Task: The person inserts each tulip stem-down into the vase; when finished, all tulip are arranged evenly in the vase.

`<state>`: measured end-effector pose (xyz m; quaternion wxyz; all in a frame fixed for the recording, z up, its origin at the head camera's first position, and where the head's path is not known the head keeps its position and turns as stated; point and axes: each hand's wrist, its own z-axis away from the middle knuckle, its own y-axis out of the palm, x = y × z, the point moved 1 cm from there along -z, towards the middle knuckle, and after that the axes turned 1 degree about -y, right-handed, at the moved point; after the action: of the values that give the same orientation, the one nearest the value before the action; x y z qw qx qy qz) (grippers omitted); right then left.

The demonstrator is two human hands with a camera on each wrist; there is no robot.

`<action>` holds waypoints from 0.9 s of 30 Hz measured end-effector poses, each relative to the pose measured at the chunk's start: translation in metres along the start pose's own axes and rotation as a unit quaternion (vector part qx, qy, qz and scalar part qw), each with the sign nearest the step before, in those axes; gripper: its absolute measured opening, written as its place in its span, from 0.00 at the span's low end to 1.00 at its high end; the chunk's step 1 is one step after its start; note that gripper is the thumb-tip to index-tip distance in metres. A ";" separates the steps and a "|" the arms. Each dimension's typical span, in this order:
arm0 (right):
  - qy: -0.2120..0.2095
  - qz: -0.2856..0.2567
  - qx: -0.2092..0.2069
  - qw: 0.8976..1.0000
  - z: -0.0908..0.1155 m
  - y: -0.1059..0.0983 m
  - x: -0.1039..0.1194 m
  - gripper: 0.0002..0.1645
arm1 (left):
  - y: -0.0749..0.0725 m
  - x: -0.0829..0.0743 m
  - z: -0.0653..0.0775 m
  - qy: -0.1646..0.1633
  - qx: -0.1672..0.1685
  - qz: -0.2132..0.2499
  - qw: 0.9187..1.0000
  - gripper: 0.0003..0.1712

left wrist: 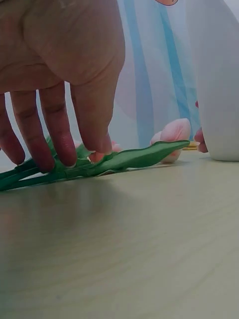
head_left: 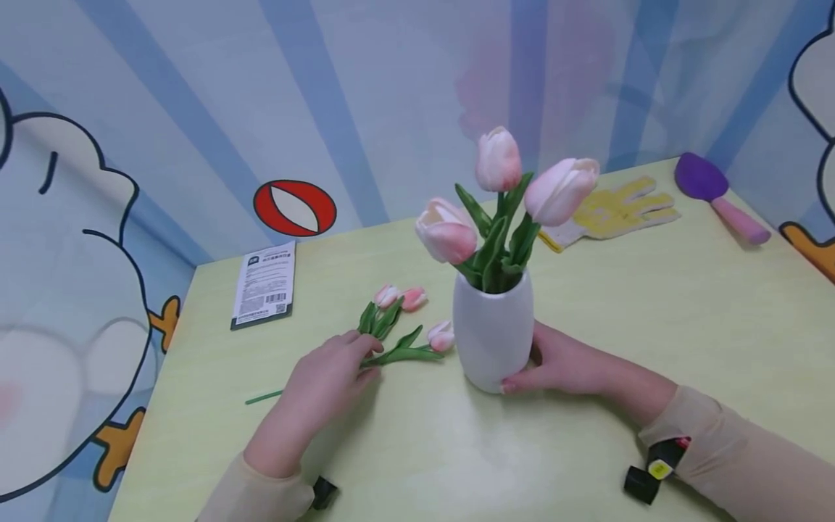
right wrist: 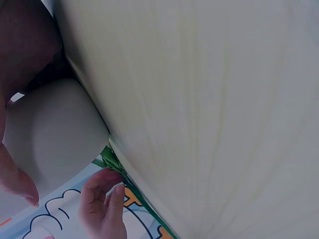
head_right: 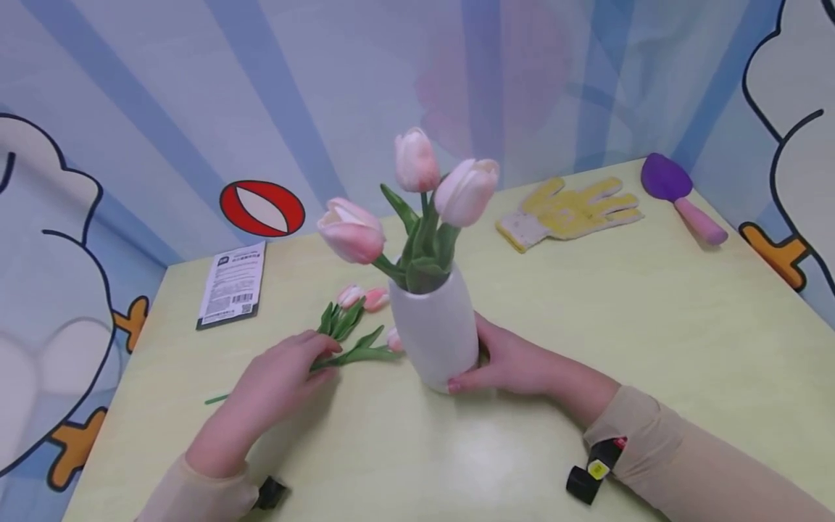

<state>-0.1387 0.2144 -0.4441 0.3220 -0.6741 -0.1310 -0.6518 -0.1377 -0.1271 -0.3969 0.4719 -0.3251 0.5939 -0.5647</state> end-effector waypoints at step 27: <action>-0.012 0.005 -0.001 1.000 0.000 0.000 0.001 0.54 | 0.007 0.004 -0.004 -0.029 0.028 -0.020 0.999 0.04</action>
<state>-0.1387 0.2138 -0.4436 0.3230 -0.6829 -0.1309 -0.6420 -0.1416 -0.1284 -0.4051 0.4866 -0.3399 0.5571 -0.5808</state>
